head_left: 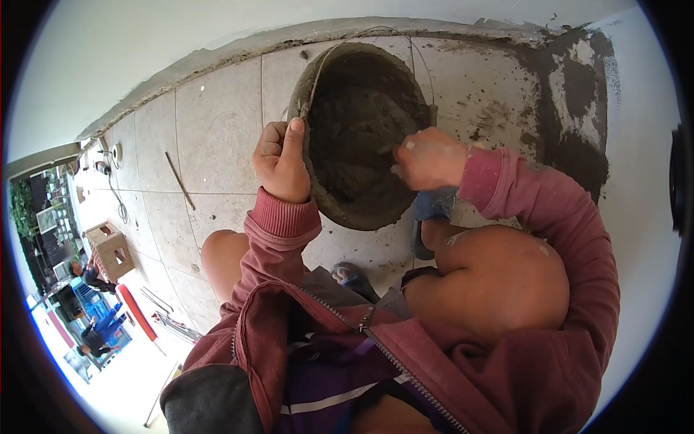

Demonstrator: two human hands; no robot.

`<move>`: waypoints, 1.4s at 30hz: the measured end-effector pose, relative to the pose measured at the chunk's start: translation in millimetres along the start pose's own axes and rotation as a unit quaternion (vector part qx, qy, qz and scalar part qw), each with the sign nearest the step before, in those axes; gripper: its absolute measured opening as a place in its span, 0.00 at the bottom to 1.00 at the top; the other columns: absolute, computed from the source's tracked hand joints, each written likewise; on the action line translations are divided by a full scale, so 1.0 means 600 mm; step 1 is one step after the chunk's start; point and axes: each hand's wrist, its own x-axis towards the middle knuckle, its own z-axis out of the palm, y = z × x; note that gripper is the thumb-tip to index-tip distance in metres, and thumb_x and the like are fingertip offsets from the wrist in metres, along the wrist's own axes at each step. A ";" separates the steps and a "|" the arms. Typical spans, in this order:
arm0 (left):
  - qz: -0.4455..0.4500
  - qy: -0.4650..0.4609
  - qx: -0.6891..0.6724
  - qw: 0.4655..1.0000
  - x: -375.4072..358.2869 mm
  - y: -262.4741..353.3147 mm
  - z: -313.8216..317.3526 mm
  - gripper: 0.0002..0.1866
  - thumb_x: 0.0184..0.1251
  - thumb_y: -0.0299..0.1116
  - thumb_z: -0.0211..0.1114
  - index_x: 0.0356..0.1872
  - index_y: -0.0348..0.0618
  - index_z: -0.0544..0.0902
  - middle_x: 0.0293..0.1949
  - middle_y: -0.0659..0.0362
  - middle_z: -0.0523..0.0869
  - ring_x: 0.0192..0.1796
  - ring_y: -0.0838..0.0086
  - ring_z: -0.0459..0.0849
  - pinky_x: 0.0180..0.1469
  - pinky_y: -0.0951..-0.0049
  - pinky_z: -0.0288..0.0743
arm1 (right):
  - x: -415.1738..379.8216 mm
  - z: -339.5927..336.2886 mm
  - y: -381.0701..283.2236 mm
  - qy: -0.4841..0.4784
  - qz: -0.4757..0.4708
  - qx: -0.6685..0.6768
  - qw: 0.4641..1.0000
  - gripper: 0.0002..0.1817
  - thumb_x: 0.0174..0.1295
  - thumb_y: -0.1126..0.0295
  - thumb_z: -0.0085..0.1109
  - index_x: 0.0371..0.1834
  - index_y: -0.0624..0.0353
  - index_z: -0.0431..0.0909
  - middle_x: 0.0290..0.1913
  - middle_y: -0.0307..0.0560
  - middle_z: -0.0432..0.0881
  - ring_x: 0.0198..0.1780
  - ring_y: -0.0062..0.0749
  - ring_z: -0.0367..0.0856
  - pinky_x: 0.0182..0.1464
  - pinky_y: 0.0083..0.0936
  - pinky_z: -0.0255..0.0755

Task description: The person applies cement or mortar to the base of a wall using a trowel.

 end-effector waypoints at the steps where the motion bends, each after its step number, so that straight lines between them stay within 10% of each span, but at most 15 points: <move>1: -0.001 -0.002 0.002 1.000 -0.003 -0.002 -0.002 0.12 0.59 0.32 0.58 0.18 0.40 0.70 0.18 0.70 0.67 0.22 0.87 0.58 0.24 0.87 0.52 | 0.001 0.029 -0.011 -0.022 -0.017 0.050 0.998 0.14 0.48 0.62 0.49 0.26 0.64 0.77 0.20 0.54 0.75 0.27 0.47 0.76 0.34 0.39 0.71; 5: -0.015 -0.006 -0.012 1.000 0.009 -0.007 -0.008 0.13 0.59 0.33 0.58 0.18 0.40 0.70 0.18 0.70 0.67 0.21 0.88 0.58 0.23 0.86 0.52 | -0.006 0.066 0.036 -0.003 -0.209 0.031 0.977 0.15 0.50 0.62 0.47 0.26 0.65 0.75 0.25 0.54 0.76 0.30 0.48 0.76 0.34 0.39 0.70; 8: -0.038 -0.008 -0.016 0.999 0.015 -0.015 -0.025 0.11 0.60 0.32 0.57 0.20 0.39 0.72 0.19 0.70 0.68 0.23 0.88 0.59 0.25 0.87 0.53 | -0.040 0.017 0.033 -0.039 -0.043 0.188 0.980 0.13 0.51 0.62 0.48 0.26 0.63 0.73 0.26 0.50 0.74 0.33 0.45 0.76 0.32 0.40 0.69; 13: -0.068 -0.022 -0.039 0.997 0.009 -0.012 -0.026 0.10 0.60 0.32 0.56 0.22 0.38 0.73 0.21 0.69 0.70 0.24 0.88 0.61 0.27 0.88 0.54 | -0.057 0.042 0.061 0.329 -0.035 -0.140 0.933 0.08 0.46 0.66 0.55 0.25 0.57 0.71 0.28 0.43 0.74 0.32 0.36 0.75 0.33 0.34 0.66; 19: -0.048 -0.026 -0.020 0.998 -0.005 -0.004 -0.003 0.11 0.60 0.32 0.56 0.21 0.38 0.73 0.20 0.69 0.70 0.23 0.88 0.61 0.26 0.88 0.54 | -0.119 -0.010 0.079 0.372 0.008 -0.220 0.902 0.15 0.35 0.70 0.59 0.30 0.61 0.72 0.29 0.45 0.76 0.31 0.37 0.75 0.32 0.32 0.65; 22: -0.047 -0.017 -0.015 0.999 -0.004 -0.004 -0.001 0.10 0.59 0.32 0.57 0.22 0.37 0.73 0.20 0.69 0.70 0.23 0.88 0.61 0.26 0.88 0.54 | -0.117 0.018 0.076 0.346 -0.006 -0.244 0.906 0.05 0.34 0.71 0.55 0.16 0.55 0.70 0.20 0.43 0.72 0.23 0.36 0.73 0.28 0.29 0.65; 32: -0.041 -0.026 -0.015 0.999 -0.005 0.004 0.021 0.10 0.59 0.32 0.57 0.23 0.36 0.74 0.21 0.67 0.72 0.24 0.87 0.62 0.27 0.87 0.56 | -0.095 0.001 0.044 0.248 -0.088 -0.093 0.960 0.06 0.37 0.70 0.54 0.16 0.61 0.71 0.17 0.47 0.73 0.19 0.40 0.74 0.21 0.31 0.66; 35: -0.022 -0.030 -0.005 0.999 -0.008 0.003 0.020 0.10 0.59 0.32 0.57 0.23 0.36 0.73 0.21 0.67 0.72 0.24 0.87 0.62 0.27 0.87 0.56 | -0.100 -0.017 0.066 0.060 -0.049 0.051 0.996 0.12 0.43 0.63 0.55 0.19 0.63 0.74 0.19 0.51 0.74 0.21 0.44 0.75 0.24 0.33 0.67; 37: -0.024 -0.039 -0.009 0.999 -0.008 0.001 0.020 0.11 0.60 0.33 0.57 0.23 0.37 0.73 0.21 0.68 0.71 0.24 0.87 0.62 0.26 0.87 0.55 | -0.097 0.000 0.094 -0.167 0.095 0.382 0.904 0.19 0.46 0.56 0.54 0.22 0.65 0.75 0.20 0.54 0.74 0.24 0.49 0.74 0.28 0.36 0.67; 42: -0.016 -0.032 -0.002 0.999 -0.006 0.008 0.014 0.11 0.59 0.31 0.57 0.20 0.39 0.69 0.18 0.70 0.66 0.22 0.88 0.58 0.22 0.86 0.52 | -0.116 0.022 0.082 0.012 0.079 0.164 0.983 0.22 0.45 0.53 0.55 0.28 0.64 0.76 0.22 0.54 0.77 0.29 0.49 0.75 0.32 0.36 0.68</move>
